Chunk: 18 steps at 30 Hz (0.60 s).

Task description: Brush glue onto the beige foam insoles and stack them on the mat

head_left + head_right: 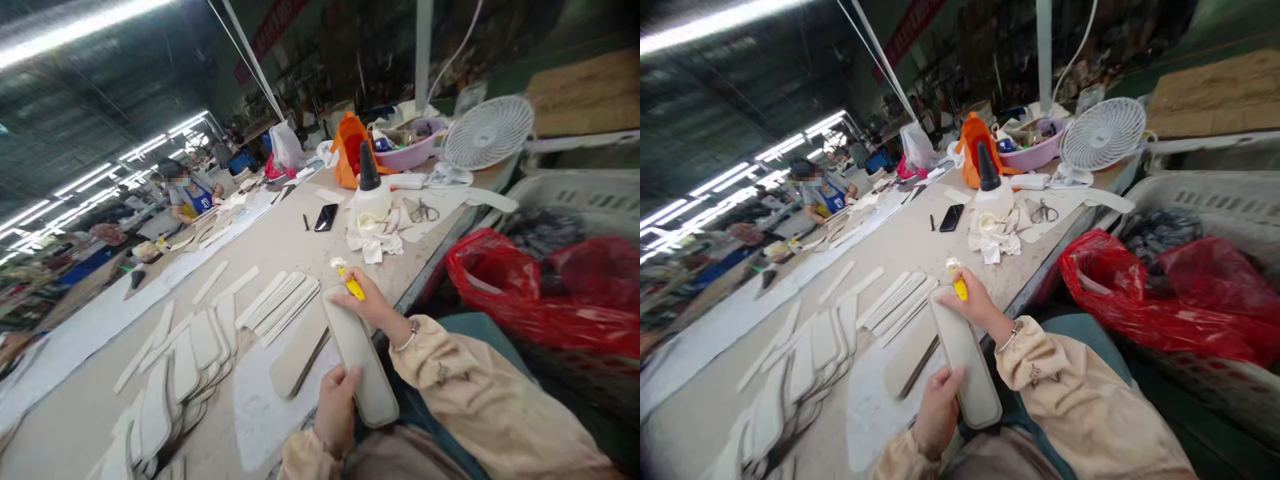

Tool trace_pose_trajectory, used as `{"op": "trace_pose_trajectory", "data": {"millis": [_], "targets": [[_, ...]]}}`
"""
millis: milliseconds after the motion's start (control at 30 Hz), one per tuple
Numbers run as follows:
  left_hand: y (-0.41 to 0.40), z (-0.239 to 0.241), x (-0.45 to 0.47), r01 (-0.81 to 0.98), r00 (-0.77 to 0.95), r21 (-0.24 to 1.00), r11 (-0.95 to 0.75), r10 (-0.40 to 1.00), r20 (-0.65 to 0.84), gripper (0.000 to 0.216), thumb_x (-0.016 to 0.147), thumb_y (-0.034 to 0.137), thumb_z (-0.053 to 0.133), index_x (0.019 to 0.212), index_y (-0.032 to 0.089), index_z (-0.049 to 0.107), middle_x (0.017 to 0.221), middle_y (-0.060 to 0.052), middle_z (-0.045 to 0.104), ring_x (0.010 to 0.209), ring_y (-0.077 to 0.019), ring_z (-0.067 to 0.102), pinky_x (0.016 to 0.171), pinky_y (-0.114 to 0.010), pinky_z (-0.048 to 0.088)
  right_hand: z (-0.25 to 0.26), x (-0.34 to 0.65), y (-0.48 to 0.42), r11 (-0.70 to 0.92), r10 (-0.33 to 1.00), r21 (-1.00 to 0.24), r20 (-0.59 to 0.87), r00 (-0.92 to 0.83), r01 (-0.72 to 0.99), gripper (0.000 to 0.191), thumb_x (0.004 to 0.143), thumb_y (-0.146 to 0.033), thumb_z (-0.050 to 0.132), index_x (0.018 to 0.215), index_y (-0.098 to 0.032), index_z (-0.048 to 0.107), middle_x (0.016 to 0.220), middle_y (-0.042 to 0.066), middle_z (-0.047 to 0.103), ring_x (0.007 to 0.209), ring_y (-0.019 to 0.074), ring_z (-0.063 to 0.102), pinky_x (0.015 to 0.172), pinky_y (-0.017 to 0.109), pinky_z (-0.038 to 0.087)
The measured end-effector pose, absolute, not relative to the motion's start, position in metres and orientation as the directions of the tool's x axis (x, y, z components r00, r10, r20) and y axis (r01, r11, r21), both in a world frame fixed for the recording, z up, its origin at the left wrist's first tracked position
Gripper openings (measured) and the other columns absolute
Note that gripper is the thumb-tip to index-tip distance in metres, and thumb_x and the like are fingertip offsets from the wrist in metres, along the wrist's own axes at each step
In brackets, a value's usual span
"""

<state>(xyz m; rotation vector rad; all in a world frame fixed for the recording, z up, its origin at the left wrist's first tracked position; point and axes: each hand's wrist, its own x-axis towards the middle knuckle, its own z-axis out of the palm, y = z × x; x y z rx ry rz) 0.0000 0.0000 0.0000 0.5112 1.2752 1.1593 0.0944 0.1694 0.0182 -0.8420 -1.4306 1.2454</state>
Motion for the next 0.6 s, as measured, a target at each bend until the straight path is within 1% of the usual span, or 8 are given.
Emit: {"op": "trace_pose_trajectory", "data": {"millis": [133,267,433,600], "targets": [[-0.0011,-0.0004,0.0009,-0.379,-0.138,0.838,0.393,0.871,-0.472,0.032,0.079,0.033,0.068,0.100,0.009,0.072,0.079,-0.010,0.073,0.074,-0.0189,0.066,0.074,-0.032,0.051,0.0212,0.0986,0.1672,0.251,0.933,-0.961,0.272,-0.236,-0.114,0.037,0.073,-0.039,0.072,0.085,-0.023,0.041,0.075,-0.005,0.041,0.067,0.0125,0.039,0.063,0.025,0.033],[-0.0011,0.0021,0.0000,-0.398,-0.155,0.832,0.387,0.865,-0.477,0.032,0.078,0.034,0.070,0.097,0.009,0.073,0.078,-0.010,0.073,0.075,-0.0200,0.066,0.074,-0.032,0.052,0.0195,0.1001,0.1677,0.223,0.930,-0.962,0.258,-0.262,-0.159,0.033,0.076,-0.038,0.068,0.087,-0.024,0.040,0.076,-0.005,0.046,0.067,0.0128,0.043,0.063,0.025,0.036],[-0.0009,0.0056,0.0002,-0.404,-0.178,0.835,0.374,0.863,-0.473,0.034,0.074,0.034,0.073,0.096,0.008,0.073,0.078,-0.011,0.073,0.077,-0.0217,0.067,0.074,-0.033,0.052,0.0184,0.0985,0.1680,0.203,0.932,-0.966,0.241,-0.270,-0.159,0.036,0.075,-0.039,0.070,0.087,-0.024,0.040,0.076,-0.005,0.050,0.067,0.0128,0.046,0.064,0.025,0.038],[-0.0021,0.0051,0.0001,-0.393,-0.175,0.838,0.380,0.863,-0.473,0.035,0.075,0.035,0.072,0.097,0.008,0.073,0.079,-0.012,0.074,0.078,-0.0230,0.067,0.075,-0.034,0.052,0.0195,0.0995,0.1673,0.207,0.937,-0.969,0.236,-0.256,-0.137,0.036,0.074,-0.039,0.071,0.087,-0.024,0.041,0.075,-0.005,0.050,0.067,0.0132,0.047,0.063,0.025,0.039]]}}
